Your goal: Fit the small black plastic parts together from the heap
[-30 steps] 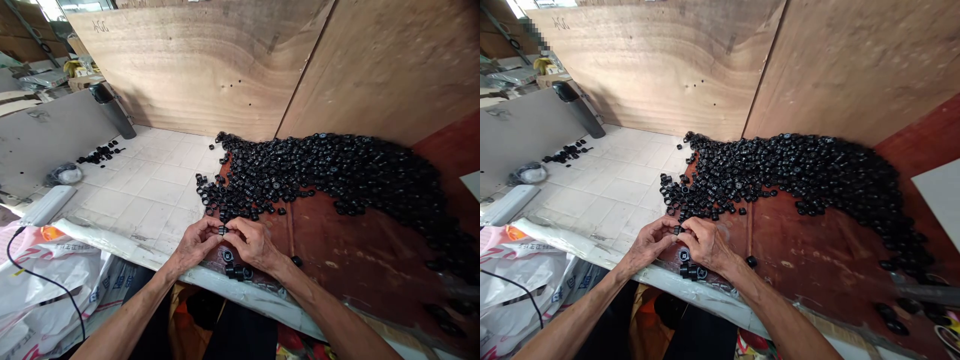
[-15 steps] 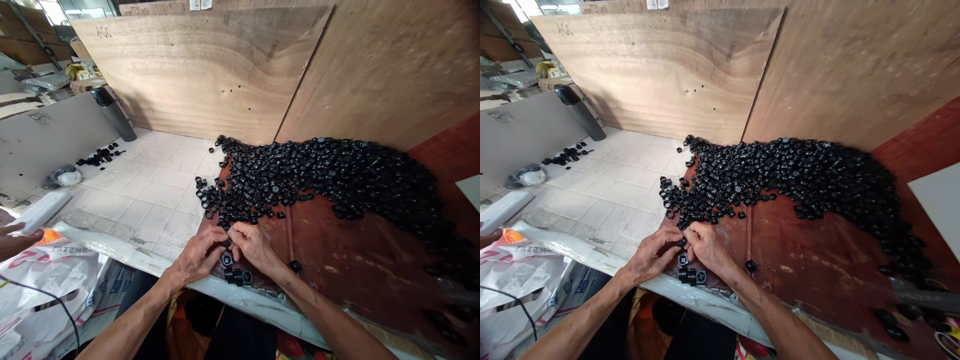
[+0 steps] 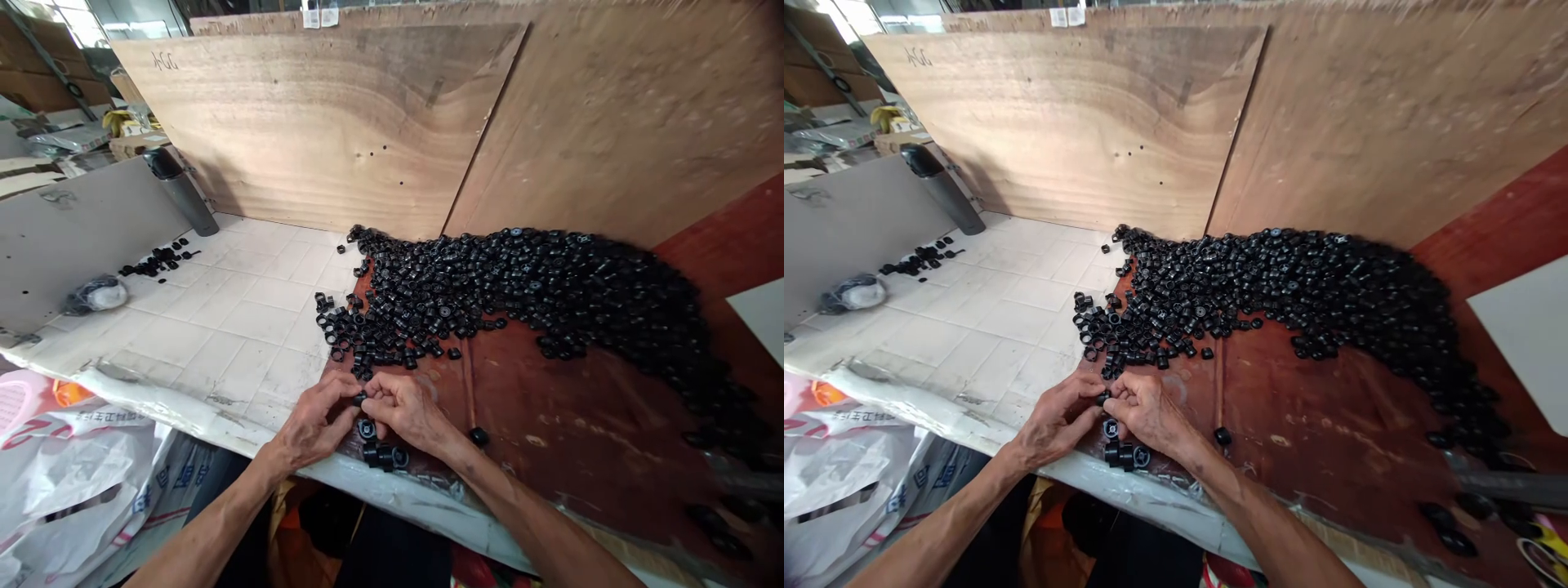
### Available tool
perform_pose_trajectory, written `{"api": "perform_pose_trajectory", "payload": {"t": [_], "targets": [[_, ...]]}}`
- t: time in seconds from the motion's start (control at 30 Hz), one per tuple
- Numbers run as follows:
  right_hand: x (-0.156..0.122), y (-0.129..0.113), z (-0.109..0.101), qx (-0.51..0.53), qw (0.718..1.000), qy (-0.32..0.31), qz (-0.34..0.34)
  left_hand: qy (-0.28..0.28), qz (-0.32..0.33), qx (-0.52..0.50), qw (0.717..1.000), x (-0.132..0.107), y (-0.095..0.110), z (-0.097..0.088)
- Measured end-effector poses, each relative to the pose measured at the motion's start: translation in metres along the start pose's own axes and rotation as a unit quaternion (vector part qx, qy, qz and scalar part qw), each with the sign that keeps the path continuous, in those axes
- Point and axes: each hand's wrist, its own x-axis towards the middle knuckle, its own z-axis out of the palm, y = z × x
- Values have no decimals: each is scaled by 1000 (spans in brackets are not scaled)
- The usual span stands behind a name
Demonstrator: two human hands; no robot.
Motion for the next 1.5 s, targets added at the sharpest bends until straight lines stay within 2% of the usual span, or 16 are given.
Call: {"api": "perform_pose_trajectory", "payload": {"t": [0.07,0.1,0.17,0.23,0.3,0.37,0.47,0.53,0.63,0.77,0.83,0.93,1.07,1.27,1.5], "targets": [[0,3,-4,-26,999,-29,19,-47,-3,24,999,-1,4,-2],[0,4,-6,-64,998,-19,10,-72,-18,27,997,-2,5,-2],[3,6,-10,-160,985,50,-48,-90,-82,19,992,-2,5,-3],[7,9,-12,-243,952,126,-135,-27,-168,29,985,1,-2,-3],[11,14,-13,-302,921,144,-202,78,-210,78,971,6,-13,-3],[16,19,-12,-354,899,124,-225,129,-196,145,961,14,-26,-3],[19,26,-11,-407,881,114,-213,106,-150,220,958,24,-37,-4],[20,29,-11,-421,875,115,-208,84,-129,244,957,25,-38,-4],[18,27,-12,-387,886,124,-223,62,-129,244,959,19,-32,-3],[16,18,-13,-210,944,154,-203,89,-163,184,965,12,-21,1],[14,12,-13,-149,956,145,-209,89,-155,136,974,11,-17,3],[13,7,-11,-115,958,133,-228,65,-138,107,982,14,-14,6],[10,7,-9,-97,962,143,-212,30,-145,52,988,14,-12,8],[9,3,-10,-133,944,141,-266,30,-163,-66,984,10,-13,7],[7,3,-9,-119,953,158,-230,55,-108,-20,992,6,-15,4]]}}
